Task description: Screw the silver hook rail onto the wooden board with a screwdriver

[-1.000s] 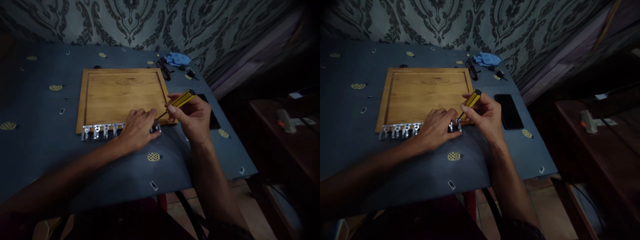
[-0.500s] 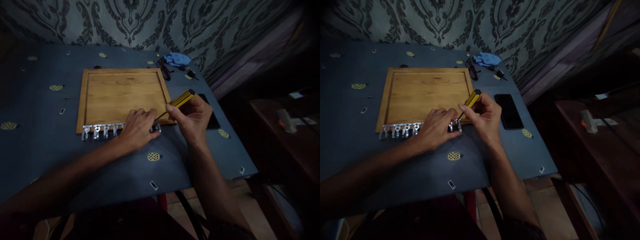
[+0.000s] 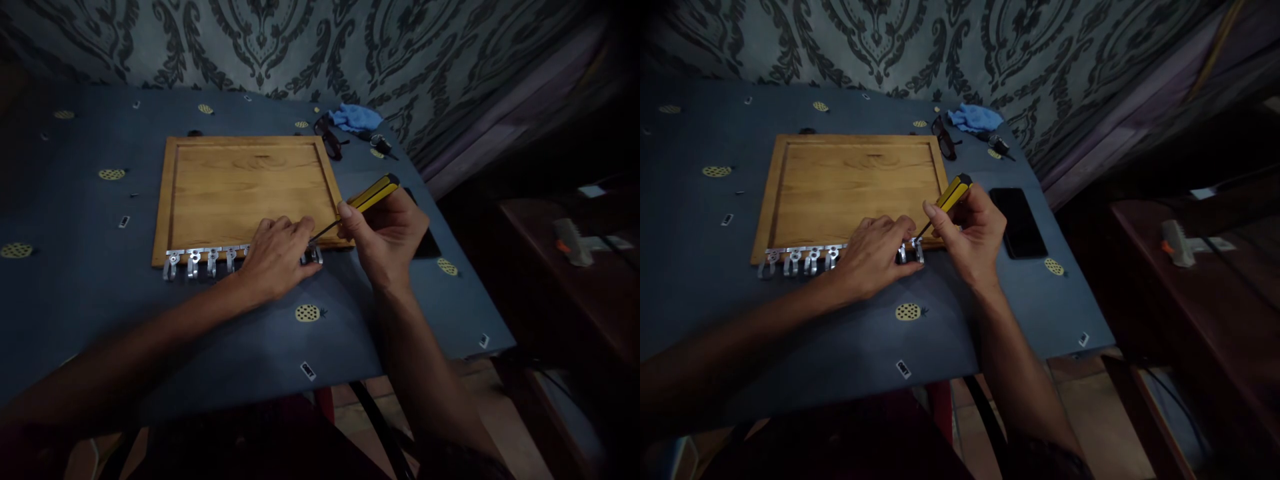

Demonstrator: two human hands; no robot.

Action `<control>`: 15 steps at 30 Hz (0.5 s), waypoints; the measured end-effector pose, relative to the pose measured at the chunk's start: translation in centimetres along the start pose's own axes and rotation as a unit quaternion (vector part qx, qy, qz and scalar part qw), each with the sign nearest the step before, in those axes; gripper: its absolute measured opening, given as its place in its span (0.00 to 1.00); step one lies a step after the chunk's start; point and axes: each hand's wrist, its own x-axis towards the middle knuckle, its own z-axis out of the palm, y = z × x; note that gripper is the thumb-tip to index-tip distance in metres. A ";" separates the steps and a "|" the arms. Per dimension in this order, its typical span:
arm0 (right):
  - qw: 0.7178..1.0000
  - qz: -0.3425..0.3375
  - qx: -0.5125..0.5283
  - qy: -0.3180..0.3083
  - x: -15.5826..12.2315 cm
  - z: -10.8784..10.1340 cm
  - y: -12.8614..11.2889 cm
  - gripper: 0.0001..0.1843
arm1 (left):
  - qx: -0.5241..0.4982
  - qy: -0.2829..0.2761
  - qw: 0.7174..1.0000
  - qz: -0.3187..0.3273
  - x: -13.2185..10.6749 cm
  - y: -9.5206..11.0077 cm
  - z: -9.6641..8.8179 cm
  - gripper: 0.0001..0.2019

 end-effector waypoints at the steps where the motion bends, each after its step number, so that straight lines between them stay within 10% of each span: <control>1: 1.000 -0.002 -0.001 -0.001 0.0 0.0 0.1 0.19 | 0.001 -0.001 1.000 0.000 0.0 0.0 0.0 0.24; 15: 0.994 0.053 0.017 -0.093 0.0 -0.8 -0.6 0.19 | 0.008 -0.010 1.000 -0.004 0.0 0.1 -0.2 0.24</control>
